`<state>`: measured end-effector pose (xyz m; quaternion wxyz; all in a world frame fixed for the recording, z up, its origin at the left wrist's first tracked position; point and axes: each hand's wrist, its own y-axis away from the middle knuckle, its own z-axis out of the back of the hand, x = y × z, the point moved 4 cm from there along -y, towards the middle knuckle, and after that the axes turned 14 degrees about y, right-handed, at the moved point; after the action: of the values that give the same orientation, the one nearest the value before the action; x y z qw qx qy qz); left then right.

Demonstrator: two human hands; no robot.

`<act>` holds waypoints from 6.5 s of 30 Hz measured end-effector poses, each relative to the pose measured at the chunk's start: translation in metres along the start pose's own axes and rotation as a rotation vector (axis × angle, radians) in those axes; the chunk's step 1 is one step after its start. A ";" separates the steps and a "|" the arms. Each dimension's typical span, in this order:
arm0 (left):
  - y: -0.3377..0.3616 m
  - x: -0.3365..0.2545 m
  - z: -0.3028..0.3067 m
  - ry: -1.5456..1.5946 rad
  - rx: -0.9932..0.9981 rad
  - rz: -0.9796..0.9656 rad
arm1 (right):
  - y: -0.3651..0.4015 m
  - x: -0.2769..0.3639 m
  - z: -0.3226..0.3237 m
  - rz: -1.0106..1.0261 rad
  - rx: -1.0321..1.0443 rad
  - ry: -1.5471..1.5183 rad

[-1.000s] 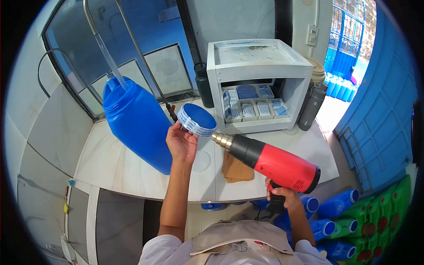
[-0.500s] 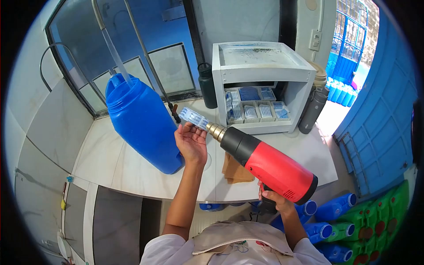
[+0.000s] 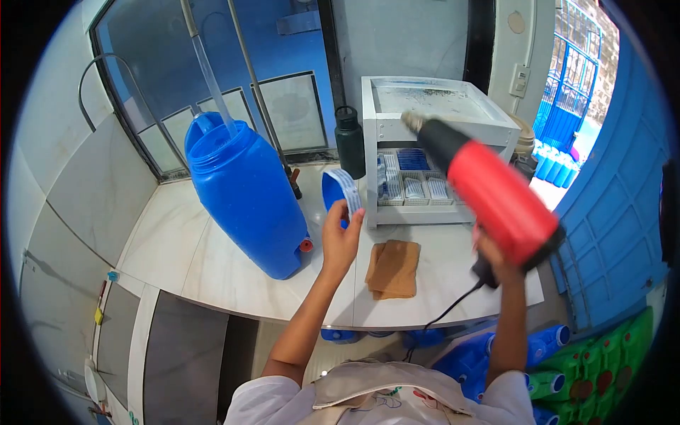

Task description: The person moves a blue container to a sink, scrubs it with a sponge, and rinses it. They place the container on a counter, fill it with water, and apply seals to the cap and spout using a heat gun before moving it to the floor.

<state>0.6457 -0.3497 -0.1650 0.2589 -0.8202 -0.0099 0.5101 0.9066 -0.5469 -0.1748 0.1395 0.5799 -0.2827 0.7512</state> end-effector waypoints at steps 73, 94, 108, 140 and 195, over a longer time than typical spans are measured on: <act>0.047 0.128 0.103 -1.551 0.301 0.291 | -0.232 -0.073 -0.441 -0.024 0.288 0.296; 0.147 -0.084 0.272 0.625 -0.456 0.417 | -0.244 -0.055 -0.454 0.125 0.374 0.407; 0.036 -0.185 0.273 0.279 -0.521 -0.193 | -0.232 -0.064 -0.448 0.305 0.319 0.446; -0.119 -0.219 0.144 -1.186 0.232 -0.275 | -0.132 0.212 -0.381 1.316 0.054 0.120; -0.154 -0.217 0.127 -1.122 0.282 -0.256 | -0.150 0.220 -0.395 0.886 0.195 0.243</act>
<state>0.4727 -0.2241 0.0385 0.3801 -0.3749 -0.1766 0.8269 0.6105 -0.2212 0.0075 -0.2178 0.3217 -0.4128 0.8238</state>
